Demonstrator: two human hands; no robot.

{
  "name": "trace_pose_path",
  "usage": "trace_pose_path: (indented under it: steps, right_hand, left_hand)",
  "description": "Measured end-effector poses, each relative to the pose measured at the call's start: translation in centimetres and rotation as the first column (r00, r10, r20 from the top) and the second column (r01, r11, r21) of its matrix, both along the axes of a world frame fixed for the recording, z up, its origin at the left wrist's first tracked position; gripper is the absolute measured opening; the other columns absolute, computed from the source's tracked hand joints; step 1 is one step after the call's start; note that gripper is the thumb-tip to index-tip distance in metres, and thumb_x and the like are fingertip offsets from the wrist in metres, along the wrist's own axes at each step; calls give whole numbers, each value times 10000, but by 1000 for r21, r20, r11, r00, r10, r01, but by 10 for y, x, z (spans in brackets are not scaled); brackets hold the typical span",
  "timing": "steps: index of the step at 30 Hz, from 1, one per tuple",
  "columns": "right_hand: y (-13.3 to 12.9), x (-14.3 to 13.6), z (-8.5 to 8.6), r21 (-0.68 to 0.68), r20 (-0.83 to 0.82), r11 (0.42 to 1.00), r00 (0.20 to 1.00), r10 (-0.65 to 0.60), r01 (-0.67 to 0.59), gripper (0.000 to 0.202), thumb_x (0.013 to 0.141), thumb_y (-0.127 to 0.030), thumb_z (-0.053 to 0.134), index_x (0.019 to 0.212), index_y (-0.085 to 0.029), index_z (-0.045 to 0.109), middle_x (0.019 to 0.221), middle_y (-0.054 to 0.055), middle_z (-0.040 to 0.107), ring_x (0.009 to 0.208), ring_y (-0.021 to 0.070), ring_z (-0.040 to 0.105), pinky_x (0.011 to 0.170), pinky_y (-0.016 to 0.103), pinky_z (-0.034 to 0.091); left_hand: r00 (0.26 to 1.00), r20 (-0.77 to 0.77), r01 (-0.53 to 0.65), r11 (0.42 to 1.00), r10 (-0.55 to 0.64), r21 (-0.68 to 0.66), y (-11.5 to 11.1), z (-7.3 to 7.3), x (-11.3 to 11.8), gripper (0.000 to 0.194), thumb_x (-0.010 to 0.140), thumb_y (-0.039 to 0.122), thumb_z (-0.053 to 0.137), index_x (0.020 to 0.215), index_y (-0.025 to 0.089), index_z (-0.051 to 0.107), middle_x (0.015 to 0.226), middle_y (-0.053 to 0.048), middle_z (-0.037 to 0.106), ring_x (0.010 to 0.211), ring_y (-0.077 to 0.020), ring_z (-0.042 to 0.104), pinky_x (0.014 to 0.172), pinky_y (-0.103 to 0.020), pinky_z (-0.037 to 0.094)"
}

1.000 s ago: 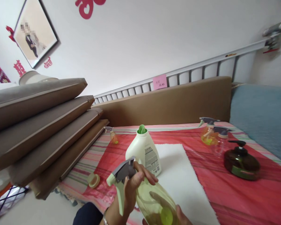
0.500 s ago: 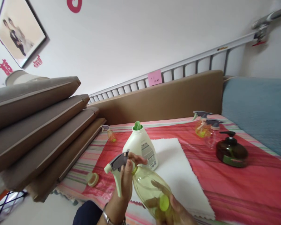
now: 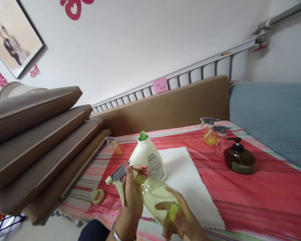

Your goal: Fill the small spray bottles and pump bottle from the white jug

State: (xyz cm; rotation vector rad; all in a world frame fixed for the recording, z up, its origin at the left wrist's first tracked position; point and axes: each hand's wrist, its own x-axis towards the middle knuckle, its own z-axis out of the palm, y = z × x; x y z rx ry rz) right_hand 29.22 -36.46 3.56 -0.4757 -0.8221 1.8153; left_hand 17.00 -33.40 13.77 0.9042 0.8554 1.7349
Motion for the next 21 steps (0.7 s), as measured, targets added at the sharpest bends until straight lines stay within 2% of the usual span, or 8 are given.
trace_pose_path:
  steps: [5,8,12,16,18,21]
  right_hand:
    - [3,2,0,30,31,997,997,-71,70,997,482,-662,725,1247,-287,208,977,91,607,419,143,616,397,246,404]
    - [1,1,2,63,38,993,994,-103,101,980,491,-635,741,1233,-295,198,1002,85,587,445,124,605,428,256,416]
    - [-4,0,7,132,-23,982,991,-132,134,848,555,-560,754,1195,-320,253,1001,52,580,482,87,571,469,245,410]
    - [-6,1,12,146,-24,979,990,-141,143,833,555,-544,761,1201,-340,277,1049,52,586,529,91,563,518,257,425]
    - [-7,0,13,147,-22,979,990,-142,143,840,555,-548,756,1209,-335,274,1073,63,583,581,112,583,573,283,450]
    - [-9,0,15,134,5,977,986,-166,164,865,539,-571,749,1211,-315,268,1080,78,596,793,196,629,700,340,473]
  left_hand:
    - [996,-88,24,1000,-25,-12,1,1,0,432,819,541,479,747,134,604,766,-83,661,684,-179,609,702,-335,471]
    - [997,-62,44,998,-46,-35,1,2,0,433,829,529,469,704,136,599,757,-78,667,696,-180,616,715,-332,471]
    - [999,-25,47,998,-48,-49,1,4,2,435,830,519,472,660,138,597,720,-71,662,721,-188,624,719,-319,471]
    - [999,5,49,998,-49,-42,-1,4,4,438,809,531,498,653,136,602,706,-72,656,731,-198,626,736,-335,473]
    - [998,22,52,998,-51,-42,-1,3,4,439,803,538,503,655,136,601,703,-74,653,734,-205,627,745,-353,474]
    - [997,51,53,997,-50,-50,0,0,4,431,790,542,522,665,137,602,705,-69,645,735,-206,626,757,-370,476]
